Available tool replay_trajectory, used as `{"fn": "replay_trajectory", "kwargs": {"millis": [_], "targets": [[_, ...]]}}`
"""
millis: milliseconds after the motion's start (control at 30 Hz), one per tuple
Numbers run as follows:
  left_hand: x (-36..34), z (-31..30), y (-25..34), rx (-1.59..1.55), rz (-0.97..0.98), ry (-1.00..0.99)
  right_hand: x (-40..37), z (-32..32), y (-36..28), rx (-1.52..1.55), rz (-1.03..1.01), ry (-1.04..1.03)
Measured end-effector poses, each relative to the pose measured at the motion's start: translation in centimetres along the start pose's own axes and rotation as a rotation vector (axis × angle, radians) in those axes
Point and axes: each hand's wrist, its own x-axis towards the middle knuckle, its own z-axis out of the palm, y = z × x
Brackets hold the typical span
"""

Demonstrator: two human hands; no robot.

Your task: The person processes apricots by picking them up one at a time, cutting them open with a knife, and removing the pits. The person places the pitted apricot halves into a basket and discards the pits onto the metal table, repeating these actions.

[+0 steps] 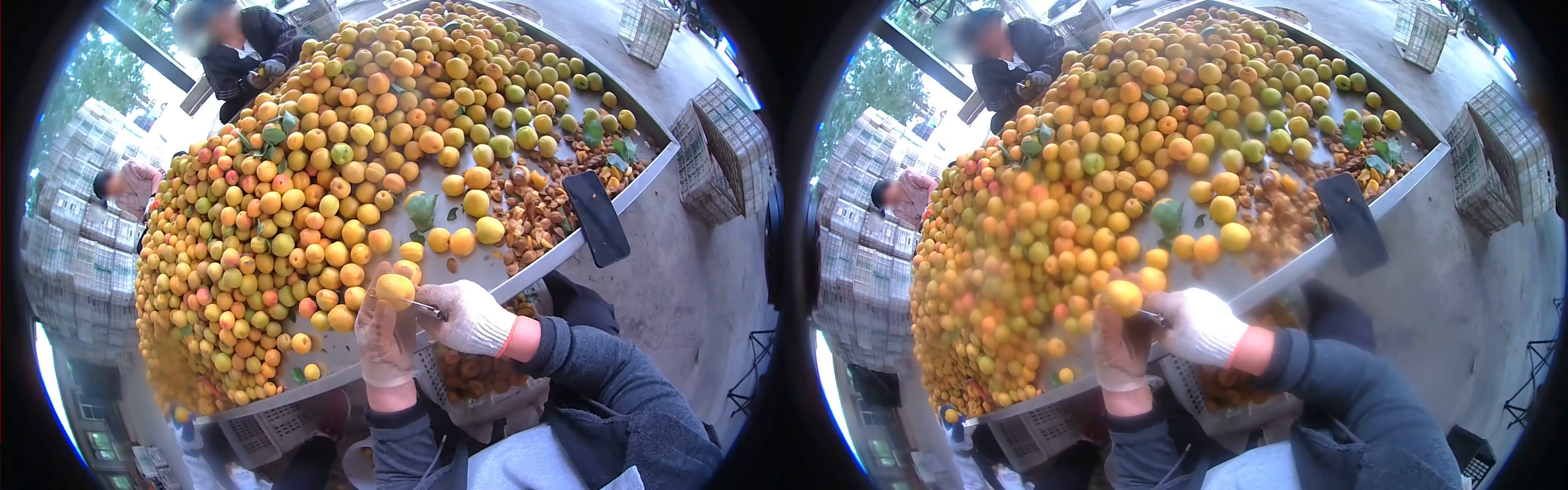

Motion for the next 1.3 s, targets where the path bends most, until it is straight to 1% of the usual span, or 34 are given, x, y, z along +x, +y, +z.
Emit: {"fn": "replay_trajectory", "kwargs": {"millis": [167,233,267,300,333,467,500,533,567,633,667,733,767,800,833,867,900,933,1000,1033,1067,1133,1167,1200,1233,1267,1300], "targets": [[-0.2,0.6,0.6,0.018,0.025,0.007,0.2,0.4,-0.2,-0.046,0.009,0.027],[-0.5,1.3,1.4,0.290,-0.048,0.163,0.3,0.4,0.0,-0.067,-0.006,0.039],[-0.5,1.1,1.3,0.289,-0.049,0.162,0.4,0.4,0.4,-0.091,0.039,-0.007],[-0.6,0.8,1.1,0.408,0.008,0.122,0.5,0.4,0.7,-0.117,0.085,-0.054],[-0.7,0.6,1.0,0.527,0.064,0.080,0.5,0.6,0.8,-0.120,0.087,-0.054],[-0.8,0.5,1.0,0.497,0.106,0.052,0.5,1.1,0.6,-0.088,-0.006,0.047],[-0.8,0.4,0.6,0.405,0.135,0.026,0.6,1.2,0.5,-0.057,-0.033,0.088],[-0.7,0.3,0.4,0.315,0.164,-0.002,0.6,1.2,0.4,-0.060,-0.040,0.085],[-0.6,0.4,0.5,0.312,0.170,-0.002,0.5,1.2,0.4,-0.089,-0.007,0.048],[-0.7,0.4,0.6,0.303,-0.040,0.115,0.4,1.1,0.4,-0.120,0.029,0.006],[-0.8,0.7,0.6,0.300,-0.041,0.117,0.4,1.0,0.4,-0.150,0.019,0.009],[-1.0,1.5,0.4,0.870,0.266,0.065,0.5,0.7,0.5,-0.183,0.011,0.010],[-1.1,1.6,0.6,0.867,0.262,0.062,0.6,0.6,0.6,-0.125,0.049,-0.046],[-1.1,1.6,0.8,0.963,0.295,0.033,0.5,0.4,0.7,-0.070,0.088,-0.102],[-1.0,1.7,0.9,1.058,0.334,0.004,0.5,0.4,0.8,-0.077,0.089,-0.101],[-1.0,1.7,1.0,1.053,0.338,-0.002,0.6,0.6,1.0,-0.001,0.082,-0.096],[-1.1,1.7,1.1,0.986,0.278,0.001,0.6,0.9,1.1,0.074,0.075,-0.089],[-1.2,1.8,1.2,0.914,0.222,0.002,0.5,1.4,1.3,0.062,0.072,-0.081],[-1.2,1.2,0.2,0.572,0.219,0.044,0.3,1.7,1.3,0.024,0.079,-0.034],[-0.7,0.1,-0.3,0.649,0.284,-0.003,0.4,1.3,0.8,-0.006,0.034,-0.023],[-0.7,0.4,-0.7,0.529,0.145,0.093,0.3,1.2,0.4,-0.041,-0.002,-0.003],[-0.6,0.7,-0.5,0.629,0.160,0.110,0.2,1.7,1.2,-0.027,0.003,0.002],[-0.7,0.8,-0.2,0.738,0.201,0.092,0.0,2.0,1.6,-0.034,0.056,-0.019],[-0.9,1.7,0.0,0.753,0.259,0.065,0.2,1.9,1.7,-0.027,0.106,-0.051],[-0.9,2.1,0.4,0.905,0.318,0.040,0.4,1.2,0.8,-0.067,0.152,-0.099],[-0.9,2.2,0.8,1.064,0.374,0.022,0.5,1.2,1.1,-0.066,0.154,-0.078],[-0.9,2.3,1.0,1.068,0.374,0.008,0.6,1.1,1.5,-0.062,0.116,-0.145]]}}
